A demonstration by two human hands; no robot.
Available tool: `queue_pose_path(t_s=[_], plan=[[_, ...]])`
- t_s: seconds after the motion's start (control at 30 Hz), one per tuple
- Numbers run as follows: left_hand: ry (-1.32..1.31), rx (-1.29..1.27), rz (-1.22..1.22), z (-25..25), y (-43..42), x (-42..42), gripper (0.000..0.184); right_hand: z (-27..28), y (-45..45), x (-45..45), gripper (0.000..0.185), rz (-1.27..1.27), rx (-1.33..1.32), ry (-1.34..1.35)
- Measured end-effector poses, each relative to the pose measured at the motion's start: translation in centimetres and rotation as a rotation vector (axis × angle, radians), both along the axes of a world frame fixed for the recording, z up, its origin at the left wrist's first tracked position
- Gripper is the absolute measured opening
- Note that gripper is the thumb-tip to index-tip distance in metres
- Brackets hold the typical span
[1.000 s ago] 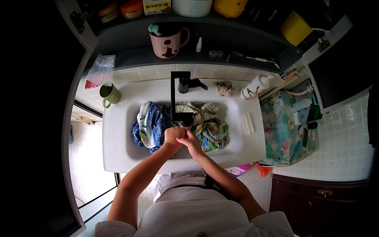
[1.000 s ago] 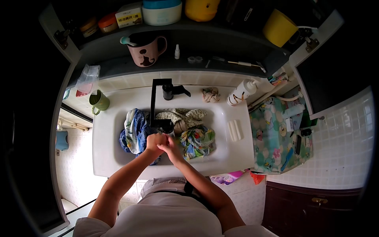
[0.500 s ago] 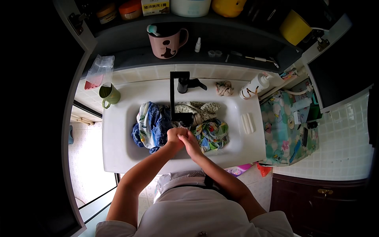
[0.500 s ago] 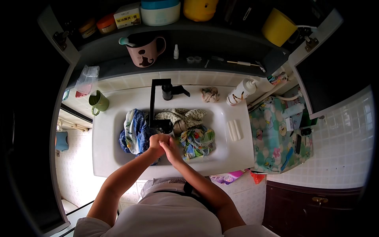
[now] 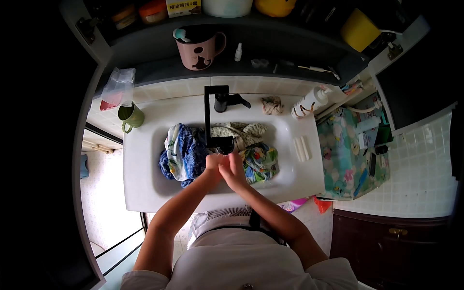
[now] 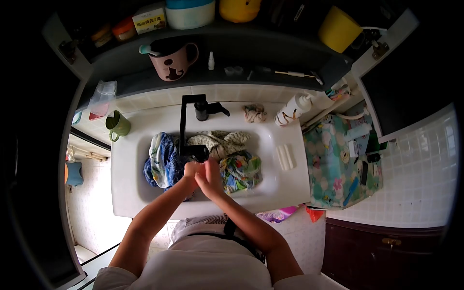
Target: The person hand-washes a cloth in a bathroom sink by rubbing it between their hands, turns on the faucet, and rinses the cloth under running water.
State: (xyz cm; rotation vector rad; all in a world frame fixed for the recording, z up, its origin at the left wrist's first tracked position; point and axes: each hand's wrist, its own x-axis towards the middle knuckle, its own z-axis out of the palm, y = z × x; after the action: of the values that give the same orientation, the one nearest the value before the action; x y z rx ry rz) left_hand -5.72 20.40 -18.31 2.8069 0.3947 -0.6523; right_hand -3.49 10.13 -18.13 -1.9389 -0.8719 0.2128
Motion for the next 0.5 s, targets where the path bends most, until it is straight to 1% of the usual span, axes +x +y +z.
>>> queue_pose_path(t_s=[0.03,0.07,0.1,0.13,0.2,0.23,0.27,0.3,0.33,0.37,0.43,0.47,0.5], plan=[[0.078,0.069,-0.064,0.5,0.7,0.4,0.018,2.1,-0.3,0.1,0.035,0.213,0.087,0.118],[0.155,0.14,-0.129,0.8,1.3,0.6,0.023,3.6,-0.3,0.4,0.035,0.339,0.119,-0.193],[0.065,0.13,-0.129,0.3,1.6,0.5,0.024,4.7,-0.5,0.0,0.034,0.34,0.126,-0.232],[0.053,0.104,-0.159,-0.2,1.9,0.5,0.025,5.3,-0.6,-0.2,0.033,0.342,0.134,-0.272],[0.079,0.002,-0.241,-0.5,2.1,0.8,0.027,4.4,-0.6,1.0,0.031,0.364,0.171,-0.172],[0.104,-0.071,-0.271,-0.1,1.9,0.9,0.029,4.1,-0.7,2.0,0.027,0.388,0.108,-0.148],[0.119,-0.13,-0.294,0.0,1.6,1.1,0.031,2.9,-0.8,3.0,0.025,0.368,-0.021,-0.114],[0.132,-0.18,-0.313,0.1,1.5,1.2,0.033,2.4,-0.9,3.4,0.024,0.32,-0.072,-0.012],[0.083,-0.238,-0.286,-0.5,1.5,1.3,0.038,1.8,-1.0,3.6,0.023,0.27,-0.123,0.091],[0.085,-0.197,-0.329,-1.6,1.8,1.6,0.035,1.2,-1.1,3.6,0.023,0.276,-0.046,0.04],[0.093,-0.123,-0.409,-4.6,2.4,2.2,0.03,3.8,-1.0,2.7,0.024,0.294,0.103,-0.054],[0.096,-0.087,-0.454,-6.0,2.4,2.3,0.027,4.7,-0.7,2.1,0.024,0.333,0.252,-0.213],[0.03,-0.107,-0.459,-6.6,2.4,2.1,0.027,5.0,-0.6,1.6,0.023,0.315,0.246,-0.197]])
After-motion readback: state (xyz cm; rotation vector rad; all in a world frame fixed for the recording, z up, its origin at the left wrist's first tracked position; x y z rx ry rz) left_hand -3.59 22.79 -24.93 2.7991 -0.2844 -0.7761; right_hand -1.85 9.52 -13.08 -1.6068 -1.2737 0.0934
